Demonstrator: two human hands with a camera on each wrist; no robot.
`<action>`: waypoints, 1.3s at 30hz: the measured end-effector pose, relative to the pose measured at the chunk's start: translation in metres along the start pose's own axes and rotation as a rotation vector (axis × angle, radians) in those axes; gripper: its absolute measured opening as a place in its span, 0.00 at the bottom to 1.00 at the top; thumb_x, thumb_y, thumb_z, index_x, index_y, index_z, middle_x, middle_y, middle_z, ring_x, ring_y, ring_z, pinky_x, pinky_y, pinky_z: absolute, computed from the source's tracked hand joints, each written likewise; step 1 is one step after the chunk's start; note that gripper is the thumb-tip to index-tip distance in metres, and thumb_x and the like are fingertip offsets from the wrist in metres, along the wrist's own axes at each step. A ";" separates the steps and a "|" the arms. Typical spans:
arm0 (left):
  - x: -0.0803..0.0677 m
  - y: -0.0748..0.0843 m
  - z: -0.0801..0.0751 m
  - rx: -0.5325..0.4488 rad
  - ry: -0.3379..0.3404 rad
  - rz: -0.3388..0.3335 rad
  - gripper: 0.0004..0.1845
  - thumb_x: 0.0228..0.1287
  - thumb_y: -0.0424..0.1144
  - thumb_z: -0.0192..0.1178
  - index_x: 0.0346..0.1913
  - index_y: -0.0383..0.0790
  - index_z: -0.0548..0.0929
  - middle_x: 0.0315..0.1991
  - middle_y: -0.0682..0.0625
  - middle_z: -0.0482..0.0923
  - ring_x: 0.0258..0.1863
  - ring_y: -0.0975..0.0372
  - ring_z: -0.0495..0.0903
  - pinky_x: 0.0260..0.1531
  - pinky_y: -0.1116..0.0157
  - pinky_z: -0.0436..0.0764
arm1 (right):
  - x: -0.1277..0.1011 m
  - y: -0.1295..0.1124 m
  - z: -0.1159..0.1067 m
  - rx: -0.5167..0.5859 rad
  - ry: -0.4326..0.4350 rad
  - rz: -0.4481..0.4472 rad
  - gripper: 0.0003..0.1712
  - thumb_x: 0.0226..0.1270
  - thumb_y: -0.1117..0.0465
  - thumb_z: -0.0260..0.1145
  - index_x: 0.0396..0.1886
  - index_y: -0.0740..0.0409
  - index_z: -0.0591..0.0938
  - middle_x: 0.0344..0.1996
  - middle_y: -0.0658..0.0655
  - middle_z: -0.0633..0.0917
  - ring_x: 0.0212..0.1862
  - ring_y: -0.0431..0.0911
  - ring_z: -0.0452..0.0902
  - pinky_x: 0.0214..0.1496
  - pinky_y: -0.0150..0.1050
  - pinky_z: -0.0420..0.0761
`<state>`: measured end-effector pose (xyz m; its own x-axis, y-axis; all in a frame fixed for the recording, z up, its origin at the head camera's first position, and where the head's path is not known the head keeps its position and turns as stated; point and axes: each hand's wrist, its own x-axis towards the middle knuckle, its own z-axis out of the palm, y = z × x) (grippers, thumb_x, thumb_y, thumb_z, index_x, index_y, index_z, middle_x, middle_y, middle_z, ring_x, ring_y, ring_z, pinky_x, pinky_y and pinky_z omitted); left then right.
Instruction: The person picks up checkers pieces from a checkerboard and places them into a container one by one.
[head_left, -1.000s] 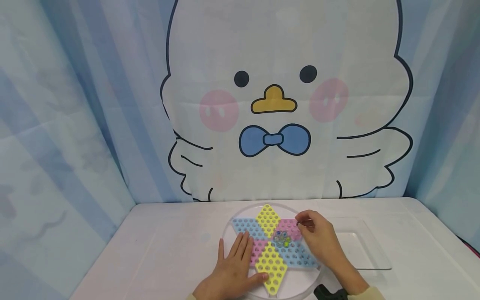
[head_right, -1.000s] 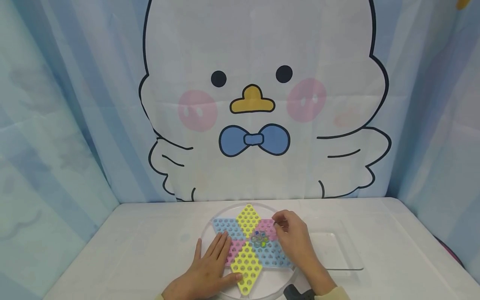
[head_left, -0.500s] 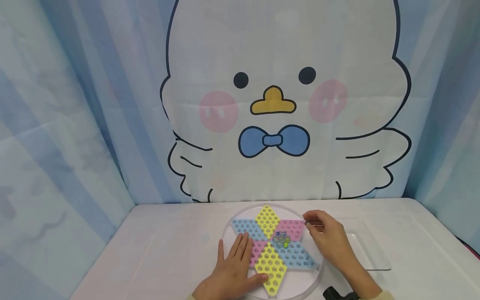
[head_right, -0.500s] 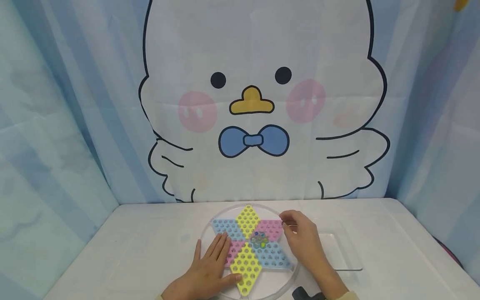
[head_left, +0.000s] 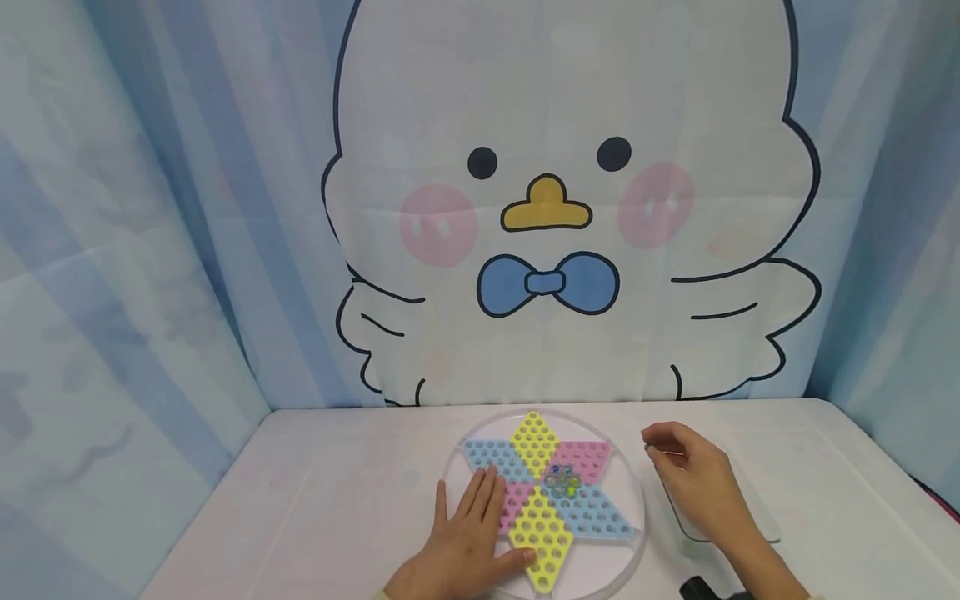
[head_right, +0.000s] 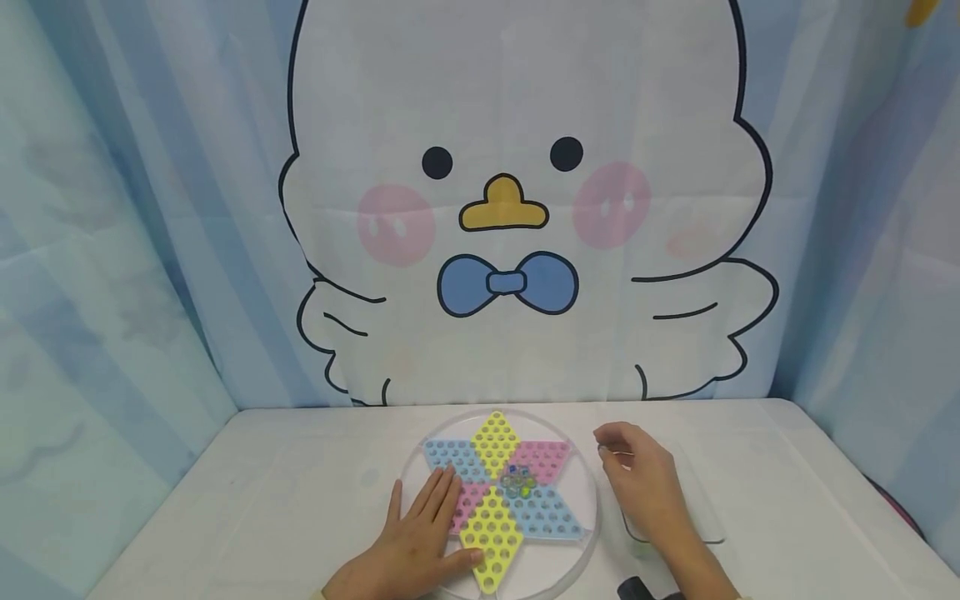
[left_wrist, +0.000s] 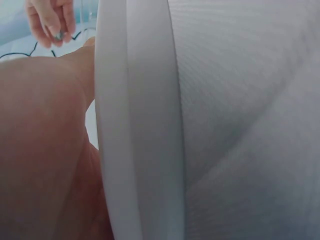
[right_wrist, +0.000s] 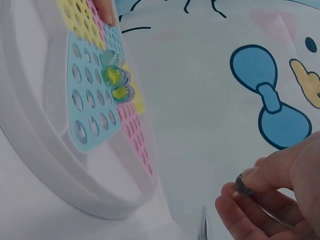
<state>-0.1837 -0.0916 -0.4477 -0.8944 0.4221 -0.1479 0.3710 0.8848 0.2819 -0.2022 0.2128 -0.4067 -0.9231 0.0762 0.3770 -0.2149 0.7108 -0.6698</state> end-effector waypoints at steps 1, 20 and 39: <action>0.000 0.000 0.001 -0.004 0.005 0.005 0.57 0.60 0.80 0.37 0.80 0.41 0.47 0.82 0.46 0.38 0.81 0.52 0.38 0.70 0.33 0.33 | 0.000 0.001 -0.001 -0.005 0.003 0.003 0.12 0.68 0.68 0.63 0.50 0.58 0.82 0.47 0.56 0.87 0.51 0.51 0.83 0.45 0.15 0.73; -0.002 -0.001 0.002 -0.029 0.030 0.028 0.57 0.61 0.80 0.38 0.80 0.39 0.48 0.81 0.44 0.40 0.81 0.50 0.40 0.69 0.32 0.35 | 0.001 0.025 -0.015 -0.043 -0.027 0.045 0.09 0.66 0.67 0.64 0.46 0.60 0.83 0.43 0.58 0.88 0.43 0.38 0.83 0.42 0.23 0.79; 0.000 0.000 0.001 -0.011 0.021 0.007 0.57 0.60 0.81 0.36 0.80 0.41 0.48 0.82 0.46 0.39 0.81 0.53 0.40 0.71 0.33 0.34 | 0.010 0.039 -0.016 -0.133 -0.232 0.191 0.11 0.61 0.69 0.65 0.44 0.64 0.82 0.42 0.62 0.86 0.42 0.52 0.83 0.45 0.50 0.83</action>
<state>-0.1834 -0.0921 -0.4483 -0.8968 0.4240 -0.1261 0.3747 0.8797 0.2929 -0.2151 0.2524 -0.4188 -0.9941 0.0660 0.0865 -0.0017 0.7855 -0.6189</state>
